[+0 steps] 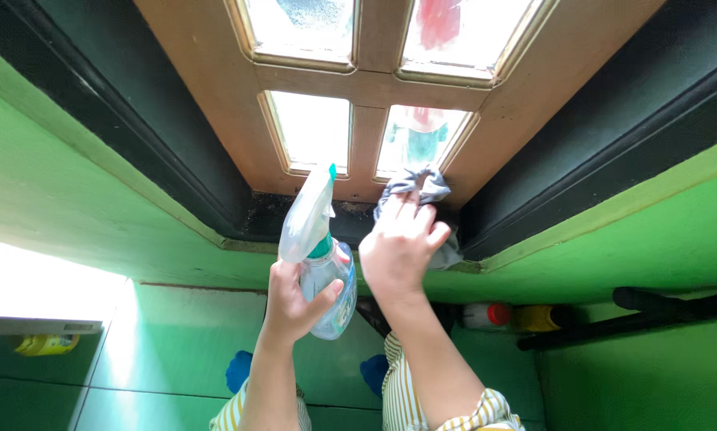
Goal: The person wipes a glass window using a cloth and a spray bottle, applying liquid to the panes and scrubbing the glass.
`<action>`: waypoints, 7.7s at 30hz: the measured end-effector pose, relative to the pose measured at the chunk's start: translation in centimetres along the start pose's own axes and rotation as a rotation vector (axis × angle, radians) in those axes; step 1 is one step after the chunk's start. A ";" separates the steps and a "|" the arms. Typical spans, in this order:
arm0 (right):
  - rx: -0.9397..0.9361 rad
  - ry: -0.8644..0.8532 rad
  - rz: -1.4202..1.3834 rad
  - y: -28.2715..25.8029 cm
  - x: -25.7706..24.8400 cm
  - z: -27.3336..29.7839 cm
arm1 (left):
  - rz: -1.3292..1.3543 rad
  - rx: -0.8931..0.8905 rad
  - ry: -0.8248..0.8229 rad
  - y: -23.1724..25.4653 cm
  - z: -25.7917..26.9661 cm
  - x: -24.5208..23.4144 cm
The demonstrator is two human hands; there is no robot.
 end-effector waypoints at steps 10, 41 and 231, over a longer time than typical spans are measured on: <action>-0.051 -0.076 -0.179 0.5 -3.4 -1.2 | 0.060 0.001 0.017 -0.3 -0.4 -0.3; 0.044 -0.153 -0.866 -2.0 -2.7 -1.3 | -0.214 0.149 -0.006 0.7 -0.8 -0.7; -0.221 0.409 -0.433 1.1 -4.3 -2.8 | -0.326 0.160 -0.081 1.5 0.1 -0.4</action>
Point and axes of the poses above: each hand's wrist, its own z-axis away from the middle knuckle, its own x-axis out of the palm, y = z × x, the point moved 4 cm from there along -z, towards the middle knuckle, and after that the axes turned 10 degrees about x, right-handed, at the moved point
